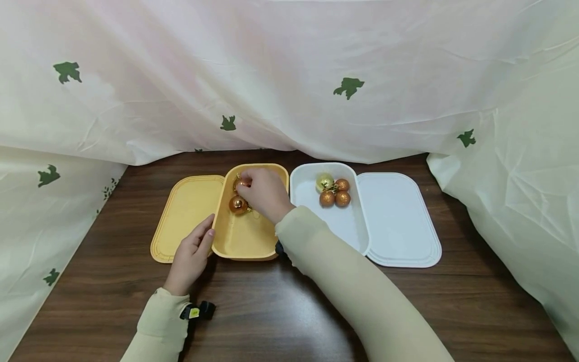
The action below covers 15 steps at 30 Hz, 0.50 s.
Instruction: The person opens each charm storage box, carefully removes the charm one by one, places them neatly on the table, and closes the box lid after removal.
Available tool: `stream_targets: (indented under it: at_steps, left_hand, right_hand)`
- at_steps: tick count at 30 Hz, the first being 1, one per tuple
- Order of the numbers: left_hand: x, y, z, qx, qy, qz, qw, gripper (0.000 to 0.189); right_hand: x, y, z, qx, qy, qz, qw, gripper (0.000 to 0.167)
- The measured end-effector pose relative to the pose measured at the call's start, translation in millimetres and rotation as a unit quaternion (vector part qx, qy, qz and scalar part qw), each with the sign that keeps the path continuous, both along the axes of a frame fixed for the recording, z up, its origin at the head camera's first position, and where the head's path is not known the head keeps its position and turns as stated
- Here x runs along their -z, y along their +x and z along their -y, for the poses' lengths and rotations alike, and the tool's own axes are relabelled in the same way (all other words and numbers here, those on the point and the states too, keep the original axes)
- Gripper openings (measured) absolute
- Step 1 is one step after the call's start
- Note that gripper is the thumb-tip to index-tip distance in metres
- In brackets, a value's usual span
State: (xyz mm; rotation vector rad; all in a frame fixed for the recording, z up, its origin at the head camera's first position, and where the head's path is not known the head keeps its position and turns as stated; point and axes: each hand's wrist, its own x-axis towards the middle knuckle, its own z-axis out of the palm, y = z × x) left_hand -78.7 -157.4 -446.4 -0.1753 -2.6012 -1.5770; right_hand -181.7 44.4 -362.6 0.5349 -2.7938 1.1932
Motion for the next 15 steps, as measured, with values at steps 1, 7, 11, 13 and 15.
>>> stream_targets:
  at_steps: [1,7,11,13,15]
  left_hand:
    - [0.3,-0.1,0.2,-0.001,0.001,0.0,1.0,0.045]
    - [1.1,-0.4,0.0,-0.005,0.001,-0.002,1.0,0.045]
    - [1.3,-0.9,0.3,-0.004,0.004,-0.002,1.0,0.045]
    - [1.1,-1.1,0.3,-0.004,0.007,0.003,1.0,0.045]
    - [0.9,-1.2,0.2,-0.002,0.008,0.007,0.9999,0.045]
  right_hand:
    - [-0.3,-1.0,1,0.001,0.0,0.007,1.0,0.012]
    - [-6.1,-4.0,2,0.003,0.0,0.043,0.9991,0.023]
    - [-12.6,-5.2,4,0.01,0.009,0.048,0.9987,0.027]
    - [-15.3,-5.7,5,0.012,0.011,0.056,0.9983,0.029]
    - [-17.1,-6.1,6,0.011,0.012,0.063,0.9979,0.03]
